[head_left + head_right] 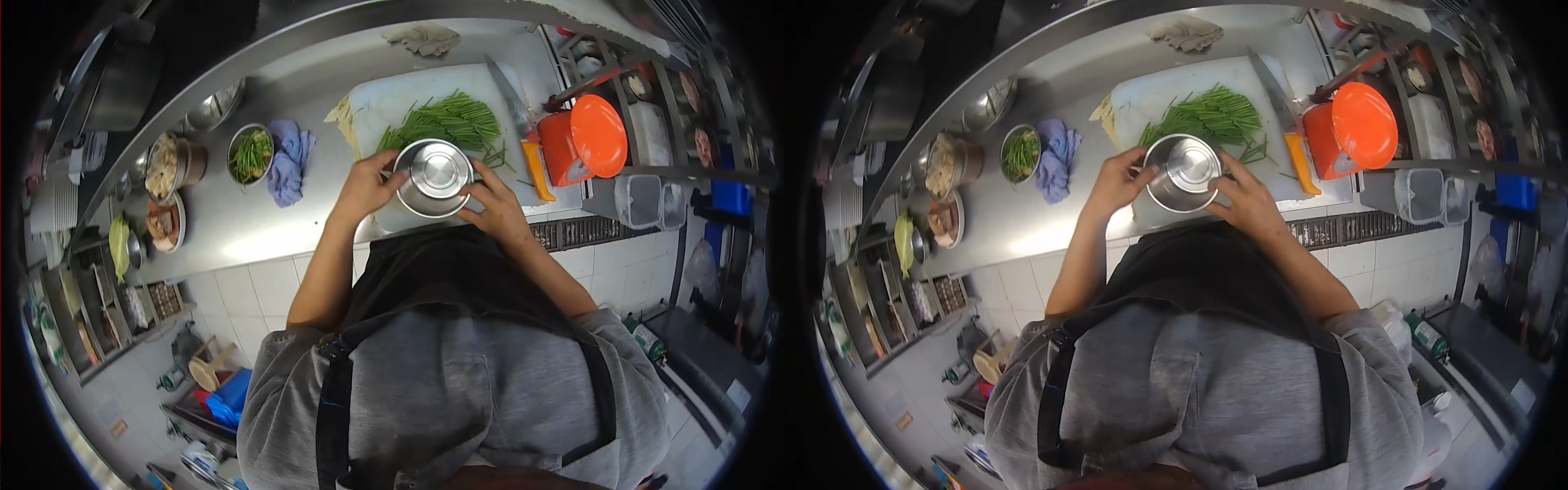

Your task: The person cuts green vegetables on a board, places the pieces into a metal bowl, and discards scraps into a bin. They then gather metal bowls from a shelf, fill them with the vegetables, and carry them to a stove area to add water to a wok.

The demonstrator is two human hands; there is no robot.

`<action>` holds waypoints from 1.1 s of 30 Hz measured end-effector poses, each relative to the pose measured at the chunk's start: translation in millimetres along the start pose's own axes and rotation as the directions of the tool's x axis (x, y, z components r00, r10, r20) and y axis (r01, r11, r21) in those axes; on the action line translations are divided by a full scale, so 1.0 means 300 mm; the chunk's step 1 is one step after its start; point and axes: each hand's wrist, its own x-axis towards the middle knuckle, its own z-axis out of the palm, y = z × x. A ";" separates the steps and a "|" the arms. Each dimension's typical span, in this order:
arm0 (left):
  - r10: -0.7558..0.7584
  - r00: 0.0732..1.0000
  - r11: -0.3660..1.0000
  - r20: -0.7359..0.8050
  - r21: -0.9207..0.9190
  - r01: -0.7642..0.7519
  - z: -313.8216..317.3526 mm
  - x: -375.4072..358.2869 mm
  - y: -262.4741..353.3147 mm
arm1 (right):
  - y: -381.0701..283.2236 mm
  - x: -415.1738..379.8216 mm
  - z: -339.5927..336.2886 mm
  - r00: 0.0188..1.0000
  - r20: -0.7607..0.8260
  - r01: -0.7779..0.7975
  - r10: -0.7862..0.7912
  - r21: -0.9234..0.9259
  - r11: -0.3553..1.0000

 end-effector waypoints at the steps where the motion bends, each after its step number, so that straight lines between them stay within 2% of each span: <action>1: -0.031 0.999 1.000 0.019 0.000 0.031 0.001 0.001 0.001 | -0.011 -0.006 0.003 1.000 -0.022 0.017 -0.018 -0.026 0.999; 3: -0.072 0.996 0.997 0.043 -0.013 0.073 0.008 -0.006 -0.025 | -0.023 -0.018 0.016 1.000 -0.008 -0.030 0.030 -0.010 1.000; 4: -0.035 0.999 0.999 0.019 -0.037 0.035 0.013 -0.013 -0.044 | -0.032 -0.036 0.026 0.997 0.015 -0.073 0.073 0.022 0.997; 6: 0.009 1.000 0.999 -0.005 -0.051 -0.009 0.007 -0.038 -0.051 | -0.041 -0.045 0.041 0.998 0.031 -0.064 0.063 0.013 0.998; 7: 0.147 0.979 0.988 -0.144 0.072 -0.138 0.004 -0.043 -0.030 | -0.038 -0.034 0.044 0.999 0.032 -0.043 0.043 -0.001 0.999; 8: 0.295 0.920 0.947 -0.259 0.206 -0.246 0.002 -0.049 0.000 | -0.038 -0.028 0.046 0.999 0.032 -0.026 0.027 -0.015 1.000; 9: 0.321 0.894 0.938 -0.311 0.234 -0.256 -0.003 -0.054 0.040 | -0.047 -0.023 0.044 0.999 0.031 -0.011 0.013 -0.074 0.997; 10: 0.334 0.894 0.934 -0.299 0.235 -0.270 0.001 -0.052 0.070 | -0.053 -0.023 0.045 1.000 0.016 -0.019 0.021 -0.079 0.997; 11: 0.291 0.952 0.926 -0.094 0.277 -0.255 0.009 -0.051 0.096 | -0.058 -0.022 0.049 1.000 0.015 0.014 -0.012 -0.094 0.996; 12: 0.224 0.968 0.913 0.109 0.323 -0.248 0.025 -0.050 0.116 | -0.067 -0.022 0.053 0.999 0.015 0.048 -0.047 -0.108 0.993; 13: 0.044 0.964 0.844 0.263 0.506 -0.177 0.057 -0.030 0.132 | -0.093 -0.020 0.048 0.998 0.030 0.055 -0.052 -0.103 0.993; 14: 0.056 0.962 0.838 0.269 0.511 -0.191 0.088 -0.004 0.142 | -0.113 -0.019 0.049 0.999 0.015 0.053 -0.052 -0.108 0.993; 16: -0.289 0.847 0.631 0.446 0.754 -0.182 0.142 0.038 0.141 | -0.142 -0.024 0.051 0.996 0.025 0.087 -0.085 -0.081 0.993; 17: -0.279 0.844 0.624 0.459 0.755 -0.204 0.156 0.038 0.132 | -0.138 -0.033 0.061 0.998 0.013 0.068 -0.067 -0.082 0.994; 19: -0.304 0.765 0.661 0.568 0.704 -0.259 0.188 0.030 0.107 | -0.150 -0.058 0.061 0.999 -0.022 0.031 -0.033 -0.078 0.996; 20: -0.302 0.756 0.655 0.580 0.703 -0.277 0.198 0.030 0.090 | -0.158 -0.074 0.066 0.999 -0.036 0.011 -0.014 -0.064 0.998; 22: -0.308 0.598 0.779 0.740 0.557 -0.287 0.208 0.035 0.039 | -0.162 -0.115 0.089 0.998 -0.062 -0.028 0.023 -0.070 0.997; 23: -0.154 0.574 0.890 0.804 0.365 -0.273 0.222 0.047 0.007 | -0.160 -0.133 0.098 0.996 -0.072 -0.051 0.045 -0.078 0.996; 24: -0.152 0.564 0.884 0.811 0.367 -0.289 0.234 0.053 -0.023 | -0.155 -0.144 0.101 0.995 -0.089 -0.062 0.054 -0.081 0.995; 26: 0.129 0.771 0.929 0.624 0.197 -0.315 0.227 0.053 0.000 | -0.151 -0.166 0.106 0.980 -0.152 -0.138 0.130 -0.044 0.990; 28: 0.164 0.779 0.914 0.606 0.204 -0.351 0.212 0.076 0.019 | -0.154 -0.177 0.103 0.967 -0.162 -0.202 0.198 -0.006 0.979; 30: 0.140 0.762 0.978 0.632 0.031 -0.206 0.141 0.107 0.092 | -0.155 -0.186 0.095 0.952 -0.164 -0.257 0.259 0.031 0.966; 31: 0.168 0.821 0.975 0.545 0.033 -0.221 0.114 0.138 0.123 | -0.153 -0.194 0.088 0.933 -0.160 -0.319 0.323 0.047 0.946; 33: 0.178 0.925 0.949 0.336 0.191 -0.251 0.081 0.245 0.119 | -0.135 -0.213 0.078 0.912 -0.155 -0.375 0.381 0.066 0.925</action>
